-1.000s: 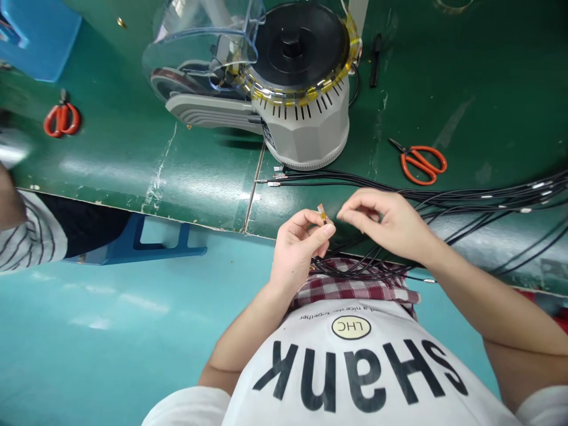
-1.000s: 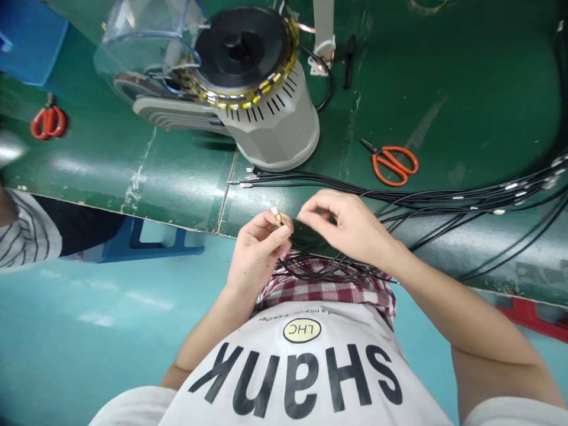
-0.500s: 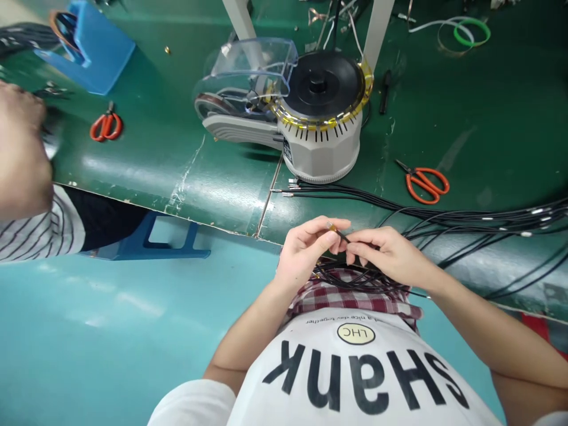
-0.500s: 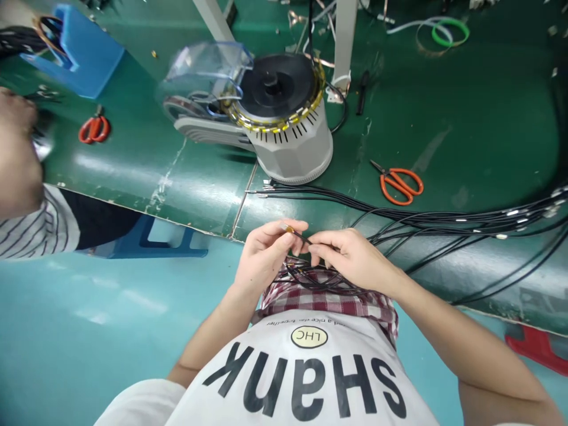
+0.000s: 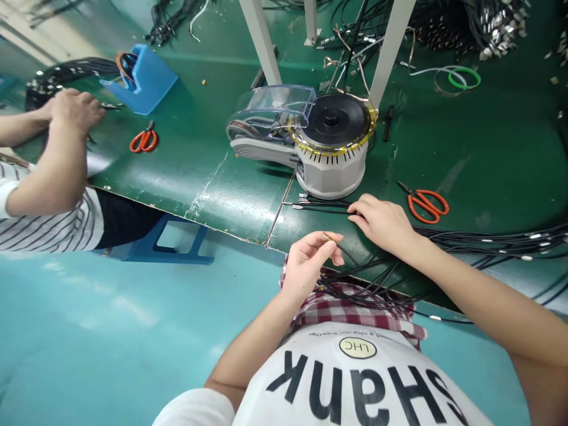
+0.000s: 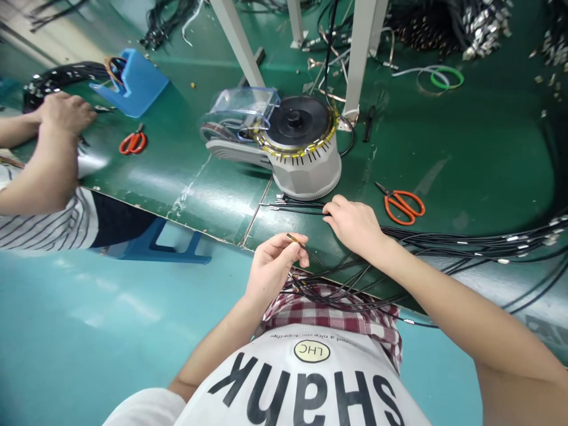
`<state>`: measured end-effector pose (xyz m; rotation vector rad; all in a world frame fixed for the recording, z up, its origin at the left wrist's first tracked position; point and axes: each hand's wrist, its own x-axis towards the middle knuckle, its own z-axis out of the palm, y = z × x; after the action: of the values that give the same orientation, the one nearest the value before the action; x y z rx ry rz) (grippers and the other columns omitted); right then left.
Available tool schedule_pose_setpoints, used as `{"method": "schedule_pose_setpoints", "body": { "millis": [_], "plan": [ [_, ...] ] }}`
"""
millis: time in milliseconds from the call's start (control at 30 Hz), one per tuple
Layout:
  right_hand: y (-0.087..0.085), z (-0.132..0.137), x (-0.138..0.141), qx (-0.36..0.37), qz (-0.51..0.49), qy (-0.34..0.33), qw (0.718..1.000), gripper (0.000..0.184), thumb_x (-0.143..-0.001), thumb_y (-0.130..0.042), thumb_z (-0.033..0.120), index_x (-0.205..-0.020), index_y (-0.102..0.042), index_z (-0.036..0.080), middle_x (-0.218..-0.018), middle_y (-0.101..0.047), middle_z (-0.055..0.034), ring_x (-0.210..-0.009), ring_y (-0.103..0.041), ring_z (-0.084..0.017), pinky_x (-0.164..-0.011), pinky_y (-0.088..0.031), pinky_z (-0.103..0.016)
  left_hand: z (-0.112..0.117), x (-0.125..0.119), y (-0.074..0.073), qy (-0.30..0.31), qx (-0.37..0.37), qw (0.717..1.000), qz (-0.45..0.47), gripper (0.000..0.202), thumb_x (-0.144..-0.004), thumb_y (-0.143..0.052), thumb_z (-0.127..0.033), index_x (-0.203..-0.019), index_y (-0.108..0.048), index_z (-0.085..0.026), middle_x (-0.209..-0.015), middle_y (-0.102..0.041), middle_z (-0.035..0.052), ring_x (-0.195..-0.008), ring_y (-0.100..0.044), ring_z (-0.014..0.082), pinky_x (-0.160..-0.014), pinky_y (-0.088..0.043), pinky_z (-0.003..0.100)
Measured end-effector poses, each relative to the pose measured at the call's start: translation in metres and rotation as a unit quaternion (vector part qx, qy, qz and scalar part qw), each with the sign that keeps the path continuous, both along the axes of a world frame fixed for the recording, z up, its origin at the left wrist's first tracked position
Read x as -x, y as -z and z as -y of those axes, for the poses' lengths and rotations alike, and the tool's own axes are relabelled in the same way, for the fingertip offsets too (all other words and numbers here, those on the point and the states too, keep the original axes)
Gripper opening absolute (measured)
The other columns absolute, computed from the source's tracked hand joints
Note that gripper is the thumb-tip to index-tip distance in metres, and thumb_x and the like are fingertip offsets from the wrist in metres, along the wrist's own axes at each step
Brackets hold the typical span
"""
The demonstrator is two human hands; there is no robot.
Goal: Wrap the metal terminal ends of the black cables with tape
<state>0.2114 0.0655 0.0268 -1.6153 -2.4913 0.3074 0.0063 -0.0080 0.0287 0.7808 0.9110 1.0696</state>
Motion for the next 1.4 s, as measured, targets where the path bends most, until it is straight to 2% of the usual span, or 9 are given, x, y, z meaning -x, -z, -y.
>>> {"method": "schedule_pose_setpoints", "body": {
  "millis": [367, 500, 633, 733, 833, 967, 1033, 1233, 1400],
  "plan": [
    [-0.021, 0.016, -0.001, 0.036, -0.086, -0.016, 0.996, 0.017, -0.102, -0.048, 0.027, -0.107, -0.062, 0.02, -0.096, -0.07, -0.0044, -0.085, -0.065, -0.02, -0.07, -0.041, -0.032, 0.006, 0.01, -0.005, 0.02, -0.004, 0.999, -0.03, 0.02, -0.094, -0.063, -0.032, -0.094, -0.074, -0.015, -0.072, -0.064, 0.0032, -0.063, -0.06, 0.0131, -0.068, -0.048, 0.028],
    [-0.027, 0.037, -0.009, 0.05, -0.175, -0.048, 0.982, 0.025, -0.103, -0.048, 0.032, -0.118, -0.065, 0.022, -0.107, -0.07, -0.0053, -0.094, -0.066, -0.019, -0.082, -0.047, -0.032, 0.013, 0.016, -0.002, 0.033, -0.046, 0.98, -0.193, 0.026, -0.097, -0.056, -0.035, -0.085, -0.07, -0.016, -0.075, -0.064, 0.0051, -0.07, -0.06, 0.0176, -0.073, -0.048, 0.032],
    [-0.026, 0.057, -0.016, 0.066, -0.203, -0.052, 0.975, 0.023, -0.102, -0.05, 0.032, -0.11, -0.069, 0.022, -0.097, -0.07, -0.0054, -0.083, -0.064, -0.018, -0.075, -0.047, -0.032, 0.019, 0.019, -0.001, -0.051, -0.194, 0.814, -0.545, 0.03, -0.089, -0.065, -0.029, -0.115, -0.065, -0.016, -0.124, -0.063, 0.0164, -0.12, -0.052, 0.0329, -0.103, -0.037, 0.049],
    [-0.022, 0.066, -0.018, 0.07, -0.214, -0.058, 0.973, 0.021, -0.101, -0.052, 0.031, -0.111, -0.069, 0.022, -0.095, -0.069, -0.0066, -0.079, -0.063, -0.018, -0.071, -0.047, -0.033, 0.02, 0.02, -0.004, 0.03, -0.234, 0.737, -0.634, 0.037, -0.089, -0.062, -0.024, -0.126, -0.062, -0.017, -0.125, -0.064, 0.0176, -0.12, -0.053, 0.0358, -0.101, -0.034, 0.054],
    [-0.016, 0.071, -0.019, 0.07, -0.222, -0.049, 0.971, 0.02, -0.101, -0.053, 0.032, -0.11, -0.069, 0.022, -0.095, -0.069, -0.0069, -0.078, -0.064, -0.019, -0.07, -0.048, -0.034, 0.017, 0.019, -0.01, 0.158, -0.243, 0.787, -0.545, 0.016, -0.094, -0.057, -0.023, -0.102, -0.07, -0.02, -0.083, -0.069, 0.0069, -0.081, -0.061, 0.024, -0.085, -0.042, 0.043],
    [-0.011, 0.071, -0.018, 0.079, -0.218, -0.049, 0.972, 0.022, -0.1, -0.053, 0.032, -0.109, -0.07, 0.022, -0.092, -0.069, -0.0064, -0.073, -0.063, -0.018, -0.069, -0.048, -0.034, 0.003, 0.013, -0.02, 0.002, -0.166, 0.937, -0.307, 0.027, -0.095, -0.061, -0.032, -0.118, -0.067, -0.02, -0.095, -0.071, 0.0076, -0.076, -0.061, 0.0166, -0.079, -0.048, 0.033],
    [-0.013, 0.069, -0.018, 0.102, -0.227, -0.064, 0.966, 0.022, -0.1, -0.055, 0.034, -0.106, -0.072, 0.022, -0.09, -0.069, -0.006, -0.074, -0.063, -0.018, -0.069, -0.048, -0.034, -0.004, 0.009, -0.024, -0.023, -0.107, 0.981, -0.159, 0.026, -0.097, -0.059, -0.035, -0.113, -0.068, -0.017, -0.101, -0.072, 0.0104, -0.073, -0.064, 0.0153, -0.075, -0.051, 0.031],
    [-0.038, 0.05, -0.018, 0.156, -0.32, 0.016, 0.934, 0.024, -0.097, -0.058, 0.04, -0.103, -0.075, 0.024, -0.096, -0.072, -0.0041, -0.071, -0.061, -0.014, -0.063, -0.046, -0.029, -0.005, -0.007, -0.028, 0.14, -0.009, 0.99, 0.026, 0.028, -0.097, -0.058, -0.039, -0.093, -0.064, -0.012, -0.078, -0.069, 0.007, -0.052, -0.062, 0.0126, -0.056, -0.048, 0.025],
    [-0.049, 0.042, -0.004, 0.254, -0.467, 0.056, 0.845, 0.026, -0.091, -0.067, 0.044, -0.095, -0.071, 0.019, -0.082, -0.07, -0.0031, -0.067, -0.062, -0.013, -0.064, -0.05, -0.026, 0.004, -0.02, -0.024, 0.18, 0.015, 0.984, -0.007, 0.03, -0.095, -0.061, -0.042, -0.096, -0.066, -0.012, -0.071, -0.067, 0.0049, -0.046, -0.055, 0.0092, -0.048, -0.042, 0.022]
  ]
}}
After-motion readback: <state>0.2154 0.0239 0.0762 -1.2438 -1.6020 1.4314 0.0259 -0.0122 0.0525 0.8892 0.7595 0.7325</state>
